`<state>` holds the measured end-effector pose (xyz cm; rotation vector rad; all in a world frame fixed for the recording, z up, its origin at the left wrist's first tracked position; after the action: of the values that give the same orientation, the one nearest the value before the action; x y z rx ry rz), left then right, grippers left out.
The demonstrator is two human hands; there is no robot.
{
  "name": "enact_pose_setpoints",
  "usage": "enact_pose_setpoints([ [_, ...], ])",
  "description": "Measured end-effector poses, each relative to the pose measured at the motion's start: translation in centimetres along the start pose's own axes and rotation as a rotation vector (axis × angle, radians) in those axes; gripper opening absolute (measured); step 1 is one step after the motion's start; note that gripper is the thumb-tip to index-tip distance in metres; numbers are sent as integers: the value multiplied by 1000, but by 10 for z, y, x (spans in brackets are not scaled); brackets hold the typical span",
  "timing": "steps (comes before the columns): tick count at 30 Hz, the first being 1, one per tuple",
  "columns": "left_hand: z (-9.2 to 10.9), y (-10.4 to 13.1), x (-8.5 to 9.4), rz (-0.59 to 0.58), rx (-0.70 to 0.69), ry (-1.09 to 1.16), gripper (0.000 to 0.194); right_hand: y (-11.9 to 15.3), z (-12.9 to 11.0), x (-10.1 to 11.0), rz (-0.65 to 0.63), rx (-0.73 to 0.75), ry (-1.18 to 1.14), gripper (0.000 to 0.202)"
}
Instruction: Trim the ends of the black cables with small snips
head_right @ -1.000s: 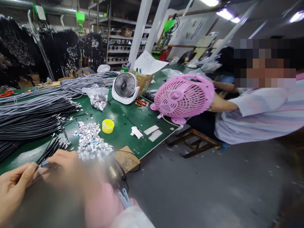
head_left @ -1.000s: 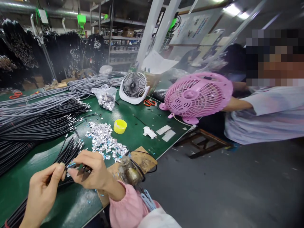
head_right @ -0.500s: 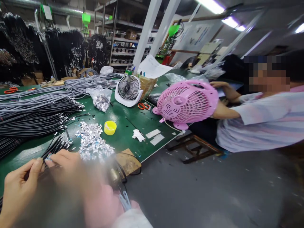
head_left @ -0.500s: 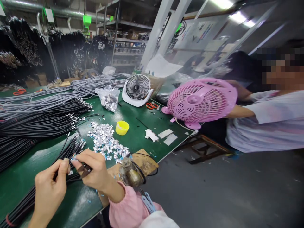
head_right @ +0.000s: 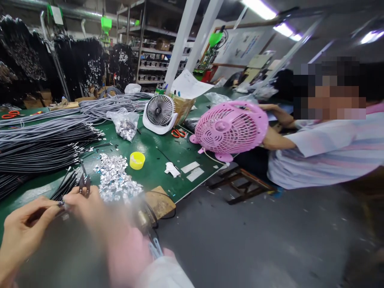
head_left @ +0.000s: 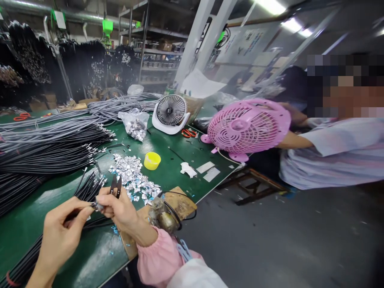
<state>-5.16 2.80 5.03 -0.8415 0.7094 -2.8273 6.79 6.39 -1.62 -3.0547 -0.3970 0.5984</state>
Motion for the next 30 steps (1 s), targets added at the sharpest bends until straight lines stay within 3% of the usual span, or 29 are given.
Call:
enact_pose_setpoints([
  [4, -1, 6, 6, 123, -32, -50, 15, -7, -8, 25, 243, 24, -69, 36],
  [8, -8, 4, 18, 140, 25, -25, 16, -4, -26, 35, 312, 116, -27, 34],
  [12, -8, 0, 18, 78, 52, -35, 26, 7, -43, 6, 84, 441, 330, 30],
  [14, -7, 0, 17, 71, 50, -46, 30, 12, -43, -4, -11, 602, 400, 26],
  [19, -5, -1, 10, 28, 53, -87, 35, 16, -33, -4, -71, 836, 581, 10],
  [21, -5, -2, 9, 25, 58, -109, 37, 15, -33, -3, -63, 801, 576, 9],
  [25, -3, -2, 2, 21, 37, -78, 36, 4, -30, -1, -19, 385, 287, 27],
  [26, -3, -2, 1, 27, 38, -62, 34, 4, -31, 0, 14, 340, 257, 29],
  [30, -12, 4, 4, 106, 73, -46, 21, 11, -46, 19, 327, 487, 372, 24],
])
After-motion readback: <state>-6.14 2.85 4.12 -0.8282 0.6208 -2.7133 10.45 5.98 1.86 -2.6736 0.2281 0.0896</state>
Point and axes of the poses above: each hand's wrist, its own y-axis away from the middle knuckle, its own x-axis out of the back of the hand, z = x × y, the point moved 6 cm from there along -y, towards the middle knuckle, and after that the axes turned 1 degree about -y, right-handed, at the moved point
